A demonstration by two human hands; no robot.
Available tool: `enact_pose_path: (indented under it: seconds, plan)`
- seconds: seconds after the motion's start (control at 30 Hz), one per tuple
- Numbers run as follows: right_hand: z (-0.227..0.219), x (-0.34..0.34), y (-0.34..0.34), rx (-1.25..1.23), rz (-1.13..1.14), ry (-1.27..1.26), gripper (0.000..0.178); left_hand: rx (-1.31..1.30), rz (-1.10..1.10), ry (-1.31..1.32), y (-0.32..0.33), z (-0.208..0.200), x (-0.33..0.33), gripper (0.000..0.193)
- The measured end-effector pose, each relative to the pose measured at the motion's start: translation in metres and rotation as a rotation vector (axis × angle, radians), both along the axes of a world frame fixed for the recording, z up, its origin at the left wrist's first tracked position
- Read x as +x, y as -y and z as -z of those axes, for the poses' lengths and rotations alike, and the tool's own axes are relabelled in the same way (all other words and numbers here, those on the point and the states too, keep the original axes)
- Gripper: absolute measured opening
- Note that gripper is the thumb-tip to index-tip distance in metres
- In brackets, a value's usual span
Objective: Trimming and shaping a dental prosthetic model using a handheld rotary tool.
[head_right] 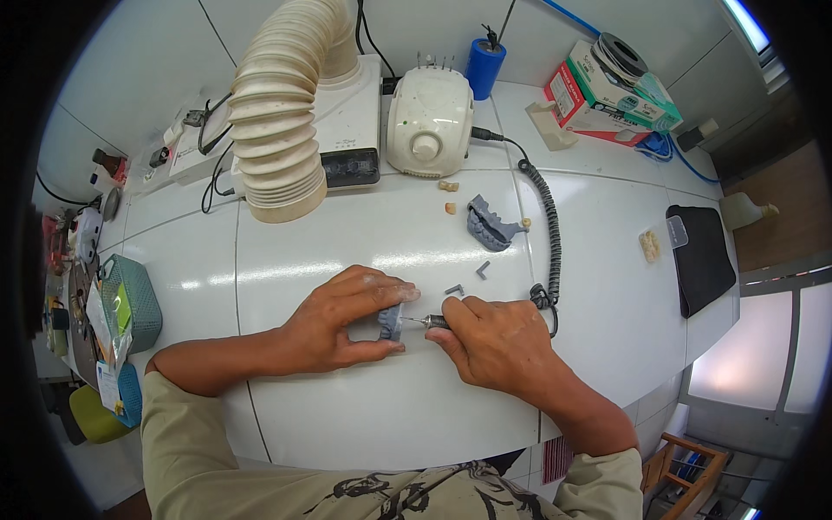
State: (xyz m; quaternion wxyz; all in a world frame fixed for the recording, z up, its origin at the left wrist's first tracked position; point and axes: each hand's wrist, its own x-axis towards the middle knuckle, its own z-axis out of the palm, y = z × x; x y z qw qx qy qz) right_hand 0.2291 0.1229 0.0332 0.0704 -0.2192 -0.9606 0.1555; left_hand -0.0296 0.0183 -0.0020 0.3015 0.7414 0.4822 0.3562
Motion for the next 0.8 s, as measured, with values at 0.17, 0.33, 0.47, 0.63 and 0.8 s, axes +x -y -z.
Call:
enact_pose_path:
  seconds: [0.17,0.33,0.47,0.63,0.8]
  plan:
    - [-0.0005,0.0006,-0.0004,0.0,-0.001,0.008,0.036,-0.014,0.0,0.0,-0.0001,0.0009,0.0001,0.07]
    - [-0.001,-0.0005,-0.0007,-0.001,-0.006,0.004,0.036,-0.018,0.001,0.004,0.0004,0.0008,-0.0001,0.07]
    - [-0.0022,-0.0006,-0.0001,0.003,-0.005,0.012,0.036,-0.016,0.0,-0.004,0.0003,0.0014,0.0005,0.069]
    - [-0.0031,-0.0002,-0.0004,-0.004,-0.005,0.014,0.036,-0.023,-0.001,-0.009,0.0003,0.0009,0.0006,0.068]
    - [-0.0029,-0.0002,-0.001,-0.002,-0.008,0.014,0.036,-0.019,-0.001,-0.013,0.0004,0.0005,0.0011,0.067]
